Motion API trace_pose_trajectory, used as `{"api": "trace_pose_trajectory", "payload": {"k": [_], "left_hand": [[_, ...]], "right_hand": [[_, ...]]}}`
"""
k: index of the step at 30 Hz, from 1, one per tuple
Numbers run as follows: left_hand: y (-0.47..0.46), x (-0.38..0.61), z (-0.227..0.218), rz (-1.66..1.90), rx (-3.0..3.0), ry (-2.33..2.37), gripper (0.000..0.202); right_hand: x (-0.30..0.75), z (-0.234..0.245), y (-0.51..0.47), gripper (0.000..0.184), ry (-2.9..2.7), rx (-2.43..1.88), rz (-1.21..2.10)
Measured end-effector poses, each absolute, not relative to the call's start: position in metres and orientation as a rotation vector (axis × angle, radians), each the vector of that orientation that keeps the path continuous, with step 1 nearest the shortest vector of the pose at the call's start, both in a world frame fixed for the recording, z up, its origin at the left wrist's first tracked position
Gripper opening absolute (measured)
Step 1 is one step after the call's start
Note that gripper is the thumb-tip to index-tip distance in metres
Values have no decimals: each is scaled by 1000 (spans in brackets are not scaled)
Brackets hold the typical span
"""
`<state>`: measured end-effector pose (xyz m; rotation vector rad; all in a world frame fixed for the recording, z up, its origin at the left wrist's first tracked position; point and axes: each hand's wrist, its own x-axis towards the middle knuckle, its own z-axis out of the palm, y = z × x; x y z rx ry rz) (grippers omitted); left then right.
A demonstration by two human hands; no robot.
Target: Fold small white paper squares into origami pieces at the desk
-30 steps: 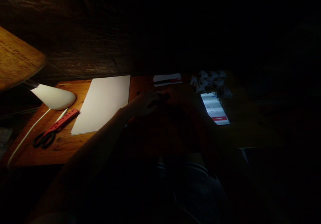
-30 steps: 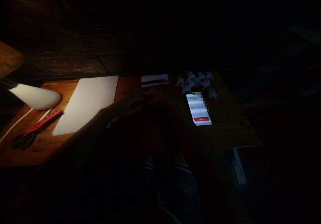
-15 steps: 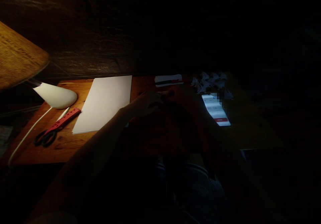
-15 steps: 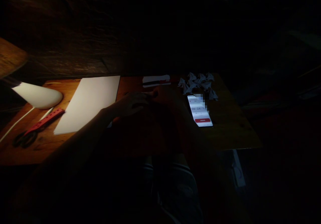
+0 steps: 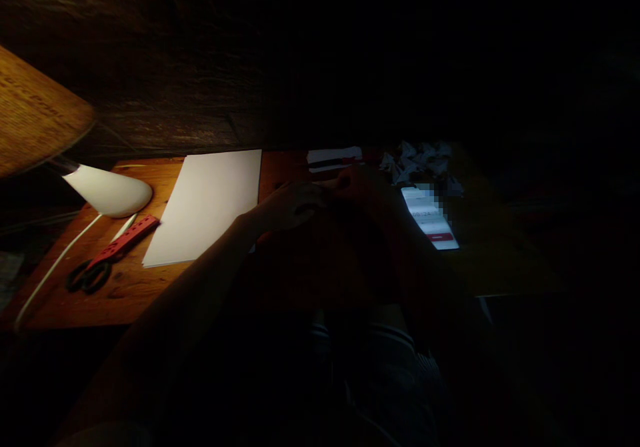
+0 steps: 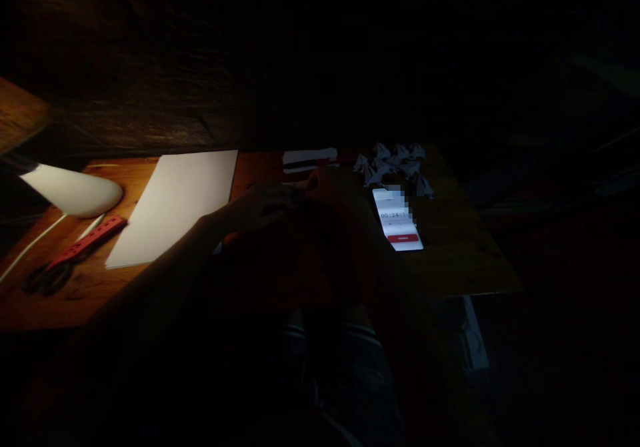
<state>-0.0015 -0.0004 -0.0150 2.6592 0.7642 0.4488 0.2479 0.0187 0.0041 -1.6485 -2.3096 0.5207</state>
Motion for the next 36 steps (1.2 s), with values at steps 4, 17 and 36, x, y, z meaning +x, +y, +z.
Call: {"api": "trace_pose_trajectory", "payload": {"k": [4,17,36], "left_hand": [[-3,0,-11,473,2645,751,38],[-3,0,-12,450,2659,792,35],[-5,0,-9,394,2665,845,35]], "right_hand": [[253,-3,24,14,-2284,-1600,477],[255,-6,25,11,-2124,-1750,345],[262,-4,30,4,-1939,-1847,345]]}}
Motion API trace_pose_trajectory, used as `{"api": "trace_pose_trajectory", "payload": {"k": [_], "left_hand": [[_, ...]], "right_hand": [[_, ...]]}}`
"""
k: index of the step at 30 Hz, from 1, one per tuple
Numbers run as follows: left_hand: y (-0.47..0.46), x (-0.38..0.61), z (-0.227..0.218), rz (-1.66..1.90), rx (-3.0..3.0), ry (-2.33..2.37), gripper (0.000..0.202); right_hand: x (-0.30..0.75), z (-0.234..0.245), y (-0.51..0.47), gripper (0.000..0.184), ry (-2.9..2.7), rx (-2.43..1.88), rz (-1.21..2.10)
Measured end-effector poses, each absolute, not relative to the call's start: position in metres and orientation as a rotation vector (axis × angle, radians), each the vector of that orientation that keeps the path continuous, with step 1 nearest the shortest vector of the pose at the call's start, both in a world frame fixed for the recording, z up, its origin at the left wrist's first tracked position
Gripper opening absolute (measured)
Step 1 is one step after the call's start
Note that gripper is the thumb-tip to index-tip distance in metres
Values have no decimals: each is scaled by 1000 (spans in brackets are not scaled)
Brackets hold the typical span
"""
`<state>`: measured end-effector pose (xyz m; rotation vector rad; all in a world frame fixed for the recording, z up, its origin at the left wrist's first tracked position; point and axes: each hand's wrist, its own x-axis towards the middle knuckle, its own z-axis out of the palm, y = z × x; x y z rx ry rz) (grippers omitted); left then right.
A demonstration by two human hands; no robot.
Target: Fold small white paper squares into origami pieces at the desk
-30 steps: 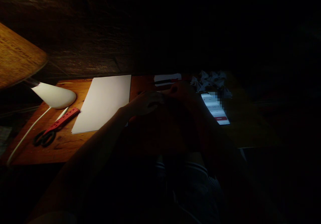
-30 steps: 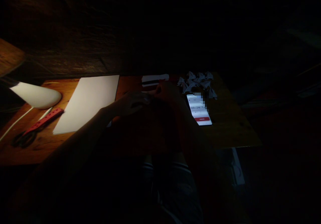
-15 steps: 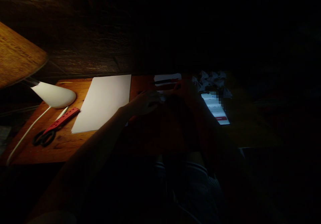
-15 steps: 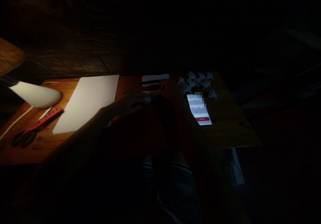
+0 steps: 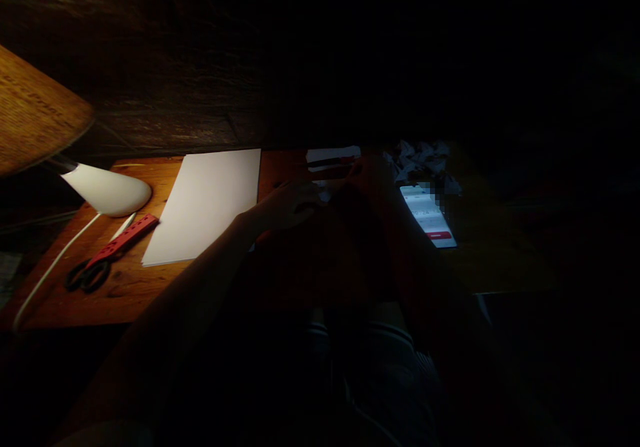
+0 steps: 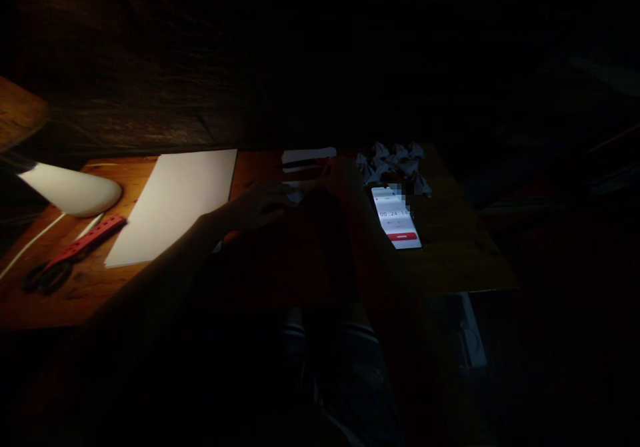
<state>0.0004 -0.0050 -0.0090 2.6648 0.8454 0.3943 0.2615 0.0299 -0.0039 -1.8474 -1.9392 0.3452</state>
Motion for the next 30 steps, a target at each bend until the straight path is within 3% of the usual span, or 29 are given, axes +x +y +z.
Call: {"api": "trace_pose_trajectory", "payload": {"k": [23,30], "left_hand": [[-4,-1,-12,376,2653,864,36],[-3,-2,-14,435,2673,837,35]], "right_hand": [[270,-6,34,18,-1773,-1893,385],[261,-5,29,8,-1958,-1684,407]]}}
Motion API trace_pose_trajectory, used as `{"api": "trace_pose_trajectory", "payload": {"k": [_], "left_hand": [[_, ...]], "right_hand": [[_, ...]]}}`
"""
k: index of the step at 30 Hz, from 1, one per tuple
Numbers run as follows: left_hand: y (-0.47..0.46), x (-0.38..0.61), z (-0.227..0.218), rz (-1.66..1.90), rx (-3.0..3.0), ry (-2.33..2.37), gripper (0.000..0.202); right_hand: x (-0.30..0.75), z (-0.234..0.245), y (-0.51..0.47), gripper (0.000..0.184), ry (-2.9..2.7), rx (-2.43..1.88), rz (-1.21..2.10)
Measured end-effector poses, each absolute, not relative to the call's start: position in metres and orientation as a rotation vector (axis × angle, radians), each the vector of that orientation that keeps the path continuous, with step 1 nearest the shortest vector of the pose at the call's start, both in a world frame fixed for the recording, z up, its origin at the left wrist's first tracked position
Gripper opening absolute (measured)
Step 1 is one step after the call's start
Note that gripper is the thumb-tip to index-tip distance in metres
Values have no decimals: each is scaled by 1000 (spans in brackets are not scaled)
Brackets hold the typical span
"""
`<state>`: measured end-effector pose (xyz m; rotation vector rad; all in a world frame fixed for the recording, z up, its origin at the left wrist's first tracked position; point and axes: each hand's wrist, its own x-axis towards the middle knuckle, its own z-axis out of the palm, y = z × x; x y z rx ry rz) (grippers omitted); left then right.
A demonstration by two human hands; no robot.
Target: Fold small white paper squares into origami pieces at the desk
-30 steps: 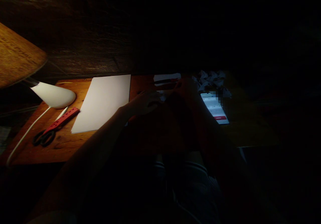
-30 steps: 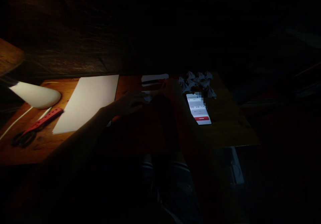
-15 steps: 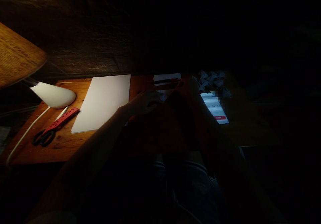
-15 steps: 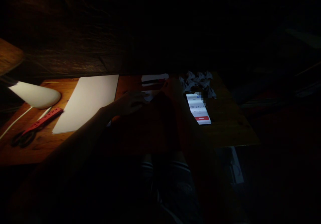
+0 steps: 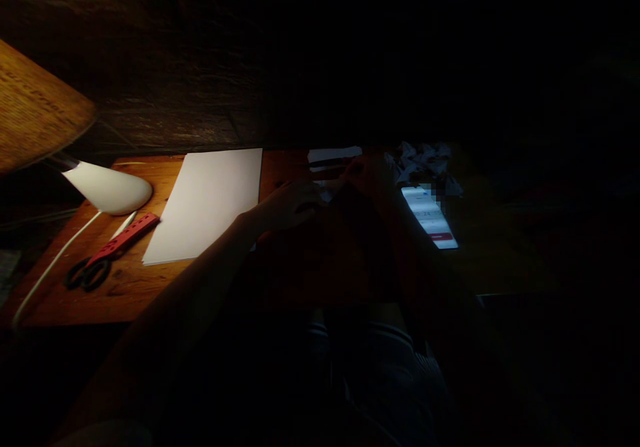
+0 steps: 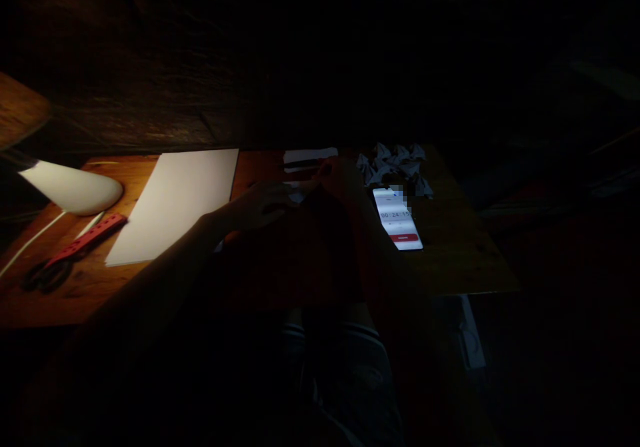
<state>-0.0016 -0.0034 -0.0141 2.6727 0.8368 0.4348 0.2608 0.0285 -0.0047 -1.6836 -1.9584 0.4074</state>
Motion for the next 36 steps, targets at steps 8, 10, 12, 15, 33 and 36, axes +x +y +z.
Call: {"api": "trace_pose_trajectory", "payload": {"k": [8,10,12,15,33,36], "left_hand": [[-5,0,-12,472,2671,794,35],[-6,1,-12,489,2672,782,34],[-6,2,-12,507,2670,776,28],[-7,3,-15,549,2638,790,24],[-2,-2,-23,657,2617,805,26],[-1,-3,-22,655,2633,891,28]], "right_hand": [[255,-14,30,15,-2159,-1486,432],[255,-15,30,15,-2143,-1457,408],[254,-14,30,15,-2128,-1428,389],[252,-11,28,17,-2131,-1399,375],[249,-1,17,29,-2400,-1236,354],[250,-3,20,24,-2396,-1288,280]]}}
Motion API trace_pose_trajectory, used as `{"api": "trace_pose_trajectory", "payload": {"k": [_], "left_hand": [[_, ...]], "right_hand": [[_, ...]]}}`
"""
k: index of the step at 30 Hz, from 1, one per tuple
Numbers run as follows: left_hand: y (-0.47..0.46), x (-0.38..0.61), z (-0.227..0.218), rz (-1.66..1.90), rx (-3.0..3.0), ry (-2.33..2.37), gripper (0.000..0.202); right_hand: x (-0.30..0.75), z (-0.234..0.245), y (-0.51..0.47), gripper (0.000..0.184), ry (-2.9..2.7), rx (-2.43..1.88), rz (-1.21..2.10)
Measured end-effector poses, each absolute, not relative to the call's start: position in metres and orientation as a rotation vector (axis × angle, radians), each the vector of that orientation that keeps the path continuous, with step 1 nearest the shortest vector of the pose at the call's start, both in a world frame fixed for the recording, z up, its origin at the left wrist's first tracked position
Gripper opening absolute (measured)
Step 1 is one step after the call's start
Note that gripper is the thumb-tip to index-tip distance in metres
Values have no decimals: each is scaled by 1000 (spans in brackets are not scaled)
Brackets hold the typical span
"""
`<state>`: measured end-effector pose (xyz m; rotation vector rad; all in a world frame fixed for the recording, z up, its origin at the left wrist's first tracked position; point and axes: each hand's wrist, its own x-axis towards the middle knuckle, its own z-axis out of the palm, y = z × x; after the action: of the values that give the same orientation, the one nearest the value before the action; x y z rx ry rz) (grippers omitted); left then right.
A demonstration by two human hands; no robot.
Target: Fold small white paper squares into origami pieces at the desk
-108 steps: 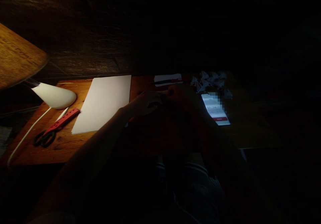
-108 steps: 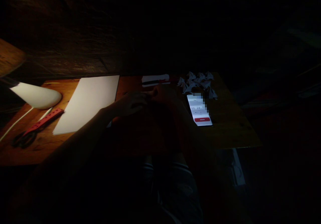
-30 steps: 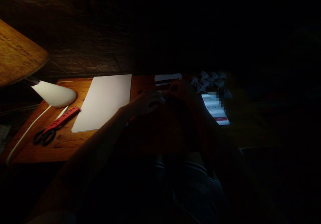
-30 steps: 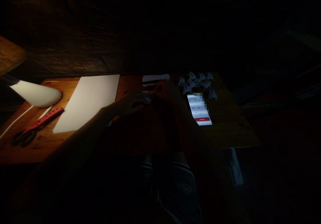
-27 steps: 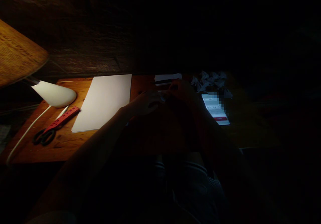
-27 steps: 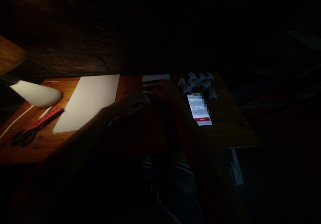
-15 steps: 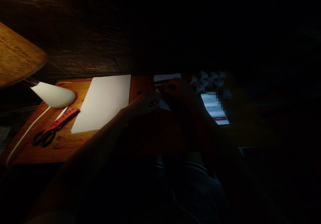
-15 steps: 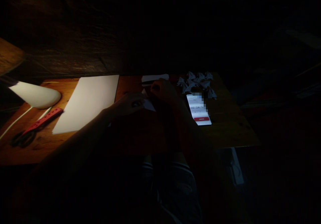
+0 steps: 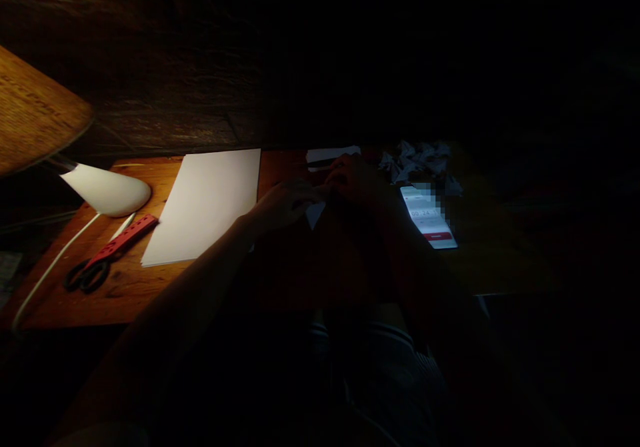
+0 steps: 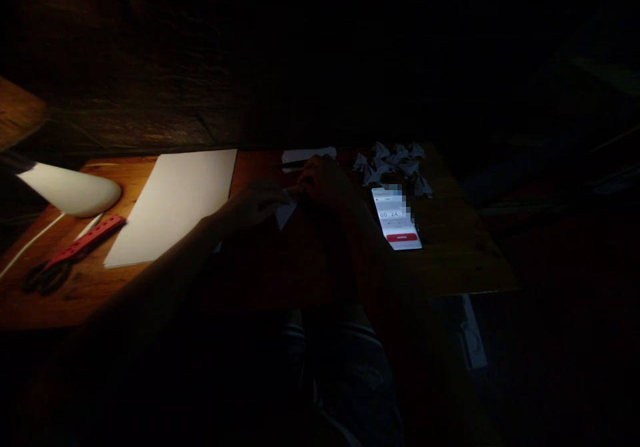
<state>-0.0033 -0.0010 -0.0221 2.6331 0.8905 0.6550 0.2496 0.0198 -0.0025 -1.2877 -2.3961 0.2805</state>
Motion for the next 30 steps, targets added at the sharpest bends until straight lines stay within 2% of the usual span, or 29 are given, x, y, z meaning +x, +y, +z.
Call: {"api": "trace_pose_trajectory", "payload": {"k": [9,19,30], "left_hand": [[2,-4,-24,641,2597,950,22],[4,-5,-25,609,2683,996,21],[2,-5,-19,467,2679,1084,24]], "right_hand": [[252,-6,25,16,-2404,-1364,292],[257,-15,33,27,-2306,-1409,383],[262,-21,39,26,-2284,-1375,476]]}}
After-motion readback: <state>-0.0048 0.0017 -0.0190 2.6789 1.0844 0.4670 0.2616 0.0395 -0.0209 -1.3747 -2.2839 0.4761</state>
